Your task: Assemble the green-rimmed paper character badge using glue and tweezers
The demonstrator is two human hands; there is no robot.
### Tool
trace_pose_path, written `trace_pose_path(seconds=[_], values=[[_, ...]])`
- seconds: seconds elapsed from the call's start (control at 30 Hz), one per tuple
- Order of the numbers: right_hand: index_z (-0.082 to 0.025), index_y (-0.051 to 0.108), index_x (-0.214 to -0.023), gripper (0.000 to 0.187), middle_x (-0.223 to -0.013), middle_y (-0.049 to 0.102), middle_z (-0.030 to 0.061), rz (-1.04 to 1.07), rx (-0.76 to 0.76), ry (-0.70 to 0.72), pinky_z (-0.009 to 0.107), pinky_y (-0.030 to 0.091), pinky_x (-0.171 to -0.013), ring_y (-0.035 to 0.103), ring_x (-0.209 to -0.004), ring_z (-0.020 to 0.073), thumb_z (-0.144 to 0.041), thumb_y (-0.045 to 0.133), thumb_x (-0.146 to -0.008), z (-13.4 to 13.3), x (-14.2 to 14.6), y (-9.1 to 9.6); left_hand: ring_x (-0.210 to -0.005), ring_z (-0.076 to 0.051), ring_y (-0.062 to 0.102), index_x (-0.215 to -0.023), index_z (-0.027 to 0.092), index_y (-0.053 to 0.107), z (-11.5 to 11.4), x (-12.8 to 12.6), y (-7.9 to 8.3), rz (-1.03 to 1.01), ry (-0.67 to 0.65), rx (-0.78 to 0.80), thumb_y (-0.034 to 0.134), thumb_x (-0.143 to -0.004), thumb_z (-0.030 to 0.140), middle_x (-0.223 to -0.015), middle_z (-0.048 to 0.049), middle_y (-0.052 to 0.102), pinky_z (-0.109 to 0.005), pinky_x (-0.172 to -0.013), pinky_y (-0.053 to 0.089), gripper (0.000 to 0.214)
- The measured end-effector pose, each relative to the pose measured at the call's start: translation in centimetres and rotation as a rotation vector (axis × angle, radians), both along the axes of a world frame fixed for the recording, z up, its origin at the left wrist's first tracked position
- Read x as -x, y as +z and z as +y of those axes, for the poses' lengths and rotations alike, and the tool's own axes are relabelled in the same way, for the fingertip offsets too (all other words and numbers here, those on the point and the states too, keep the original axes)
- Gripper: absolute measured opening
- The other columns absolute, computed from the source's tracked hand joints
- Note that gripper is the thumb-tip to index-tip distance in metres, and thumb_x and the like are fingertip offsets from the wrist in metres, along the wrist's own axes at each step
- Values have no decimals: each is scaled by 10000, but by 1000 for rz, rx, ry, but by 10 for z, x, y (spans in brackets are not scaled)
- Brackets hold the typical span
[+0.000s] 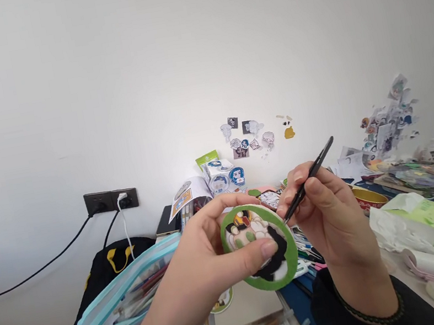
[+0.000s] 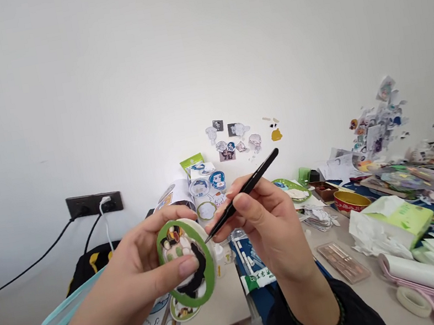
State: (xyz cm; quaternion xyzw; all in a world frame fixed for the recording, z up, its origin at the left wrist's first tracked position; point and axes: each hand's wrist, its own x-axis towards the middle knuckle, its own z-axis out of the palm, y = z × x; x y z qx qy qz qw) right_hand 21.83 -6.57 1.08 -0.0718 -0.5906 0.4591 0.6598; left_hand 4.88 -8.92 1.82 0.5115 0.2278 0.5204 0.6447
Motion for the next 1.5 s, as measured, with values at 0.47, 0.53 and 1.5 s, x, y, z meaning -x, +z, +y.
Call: trace_pose_path(seconds=[0.47,0.53,1.5], values=[[-230,722,-807,78,-671,711,-17,-8,105,45,144,594,-557,703,-579,101,-298,740,-840,0,2,0,-604,-61,656,-898,170,665,-1,7,6,0,-107,37,901,-598,114,-685,39,735,-122,-588,539,386],[-227,719,-791,88,-652,694,-20,-17,107,31,154,591,-532,694,-559,107,-301,749,-828,0,2,0,-599,-60,653,-900,170,663,-1,8,6,13,-107,38,903,-596,120,-688,39,736,-119,-582,538,391],[-232,716,-835,58,-671,726,-4,-116,62,89,197,601,-533,704,-599,128,-276,704,-872,-1,-9,0,-607,-72,634,-931,223,700,8,13,-3,66,-215,35,863,-614,61,-738,28,741,-129,-581,506,392]])
